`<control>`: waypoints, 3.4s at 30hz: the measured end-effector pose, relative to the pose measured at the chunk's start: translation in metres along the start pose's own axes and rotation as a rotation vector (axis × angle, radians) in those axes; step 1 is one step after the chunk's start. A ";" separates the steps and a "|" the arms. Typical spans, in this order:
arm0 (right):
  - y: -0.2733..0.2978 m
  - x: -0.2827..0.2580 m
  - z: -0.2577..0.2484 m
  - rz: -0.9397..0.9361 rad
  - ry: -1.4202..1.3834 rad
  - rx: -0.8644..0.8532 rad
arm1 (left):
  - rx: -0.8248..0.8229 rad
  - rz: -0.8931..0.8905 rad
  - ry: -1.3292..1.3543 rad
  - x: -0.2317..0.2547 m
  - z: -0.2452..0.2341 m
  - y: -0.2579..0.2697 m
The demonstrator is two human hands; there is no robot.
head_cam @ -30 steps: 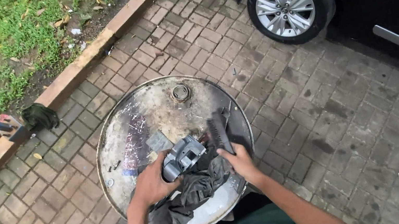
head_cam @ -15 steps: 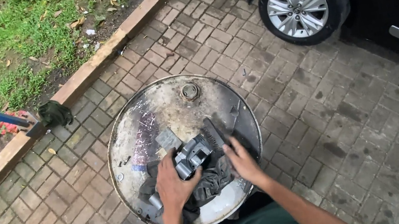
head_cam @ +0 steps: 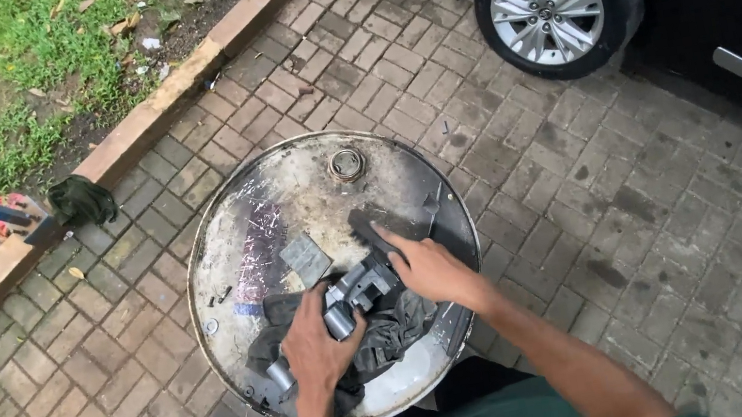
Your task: The person wipes a small metal part with a dark cloth on top of a metal barrel. The person repeatedly rubs the part, turning it over to clean different sides. The part remains on the barrel throughout the clip.
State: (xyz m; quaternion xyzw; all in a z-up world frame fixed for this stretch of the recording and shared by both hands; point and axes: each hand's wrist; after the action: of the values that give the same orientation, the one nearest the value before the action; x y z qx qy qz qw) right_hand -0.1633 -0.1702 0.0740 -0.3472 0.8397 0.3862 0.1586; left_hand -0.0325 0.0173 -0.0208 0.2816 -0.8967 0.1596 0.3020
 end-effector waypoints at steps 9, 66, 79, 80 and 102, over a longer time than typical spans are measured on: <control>0.067 -0.021 -0.016 0.036 0.014 0.020 | -0.043 -0.074 0.063 0.003 -0.012 -0.008; 0.036 -0.020 0.003 0.013 -0.020 0.122 | -0.061 -0.084 0.017 0.004 -0.010 0.000; 0.012 0.011 0.042 -0.072 -0.111 0.202 | -0.026 -0.024 0.028 0.006 -0.015 -0.006; 0.006 0.005 0.033 -0.072 -0.089 0.194 | -0.015 -0.017 0.033 0.007 -0.014 -0.009; 0.045 0.023 0.048 0.049 -0.010 0.105 | -0.016 -0.069 0.062 0.006 -0.014 -0.010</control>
State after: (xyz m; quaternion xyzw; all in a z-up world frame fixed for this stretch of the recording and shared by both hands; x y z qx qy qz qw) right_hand -0.2113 -0.1234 0.0545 -0.3156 0.8663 0.3472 0.1713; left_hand -0.0241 0.0129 -0.0049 0.3047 -0.8780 0.1505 0.3371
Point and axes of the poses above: each hand's wrist, its own y-axis away from the middle knuckle, its own z-axis out of the palm, x = y × z, and after that the axes turned 13 degrees about y, right-handed
